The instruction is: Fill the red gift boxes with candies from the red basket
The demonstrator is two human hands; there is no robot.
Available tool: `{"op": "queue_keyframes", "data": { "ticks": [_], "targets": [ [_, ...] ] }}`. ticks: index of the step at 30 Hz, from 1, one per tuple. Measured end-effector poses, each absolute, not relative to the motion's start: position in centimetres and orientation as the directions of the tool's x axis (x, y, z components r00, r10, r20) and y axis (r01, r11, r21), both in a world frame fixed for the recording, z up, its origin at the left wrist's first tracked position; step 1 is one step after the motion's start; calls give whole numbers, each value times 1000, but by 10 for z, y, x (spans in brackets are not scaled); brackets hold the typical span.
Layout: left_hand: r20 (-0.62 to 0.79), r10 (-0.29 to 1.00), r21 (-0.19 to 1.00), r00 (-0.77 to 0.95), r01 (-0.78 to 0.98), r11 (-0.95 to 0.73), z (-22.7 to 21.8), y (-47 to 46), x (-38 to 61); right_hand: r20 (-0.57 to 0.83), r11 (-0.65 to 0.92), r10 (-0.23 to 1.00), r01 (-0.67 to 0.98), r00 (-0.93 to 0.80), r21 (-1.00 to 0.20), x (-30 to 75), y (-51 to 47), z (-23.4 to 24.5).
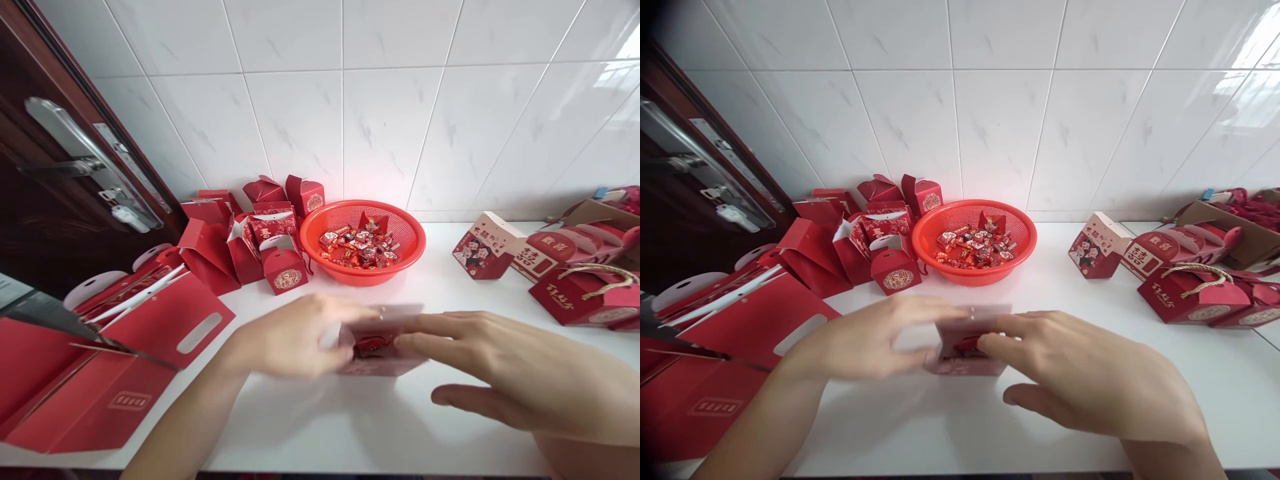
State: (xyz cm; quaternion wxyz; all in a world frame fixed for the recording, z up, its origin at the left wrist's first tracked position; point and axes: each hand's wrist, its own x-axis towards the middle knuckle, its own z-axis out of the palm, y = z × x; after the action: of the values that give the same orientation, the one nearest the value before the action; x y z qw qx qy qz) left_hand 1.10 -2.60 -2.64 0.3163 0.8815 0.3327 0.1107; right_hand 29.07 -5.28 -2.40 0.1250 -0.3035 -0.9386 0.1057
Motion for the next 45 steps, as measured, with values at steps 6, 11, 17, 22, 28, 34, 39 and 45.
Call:
{"op": "queue_keyframes", "data": {
  "ticks": [6, 11, 17, 22, 28, 34, 39, 45],
  "targets": [
    [-38, 750, 761, 660, 506, -407, -33, 6, 9, 143, 797, 593, 553, -792, -243, 292, -34, -21],
    [-39, 769, 790, 638, 490, -367, -37, 7, 7, 72, 753, 618, 564, -783, -339, 295, -21, -20],
    [-51, 789, 792, 612, 507, -341, -45, 14, 6, -2, 634, 739, 698, -673, -332, 299, 3, -32],
    [69, 801, 802, 595, 444, -399, -52, 15, 9, -13, 558, 770, 684, -638, -469, 306, 19, -35],
    [173, 833, 813, 525, 401, -421, -58, 25, 5, 27, 475, 749, 507, -662, -720, 307, 36, -52],
    [257, 867, 922, 427, 161, -352, -71, 32, 18, 176, 311, 744, 101, -645, -945, 291, 21, -102],
    [149, 921, 988, 360, -15, -154, -95, 31, 30, 215, 196, 829, -91, -516, -976, 285, 9, -126],
    [121, 879, 991, 461, -7, -132, -116, 17, 26, 213, 160, 864, -154, -455, -975, 277, 7, -139]
  ]
}}
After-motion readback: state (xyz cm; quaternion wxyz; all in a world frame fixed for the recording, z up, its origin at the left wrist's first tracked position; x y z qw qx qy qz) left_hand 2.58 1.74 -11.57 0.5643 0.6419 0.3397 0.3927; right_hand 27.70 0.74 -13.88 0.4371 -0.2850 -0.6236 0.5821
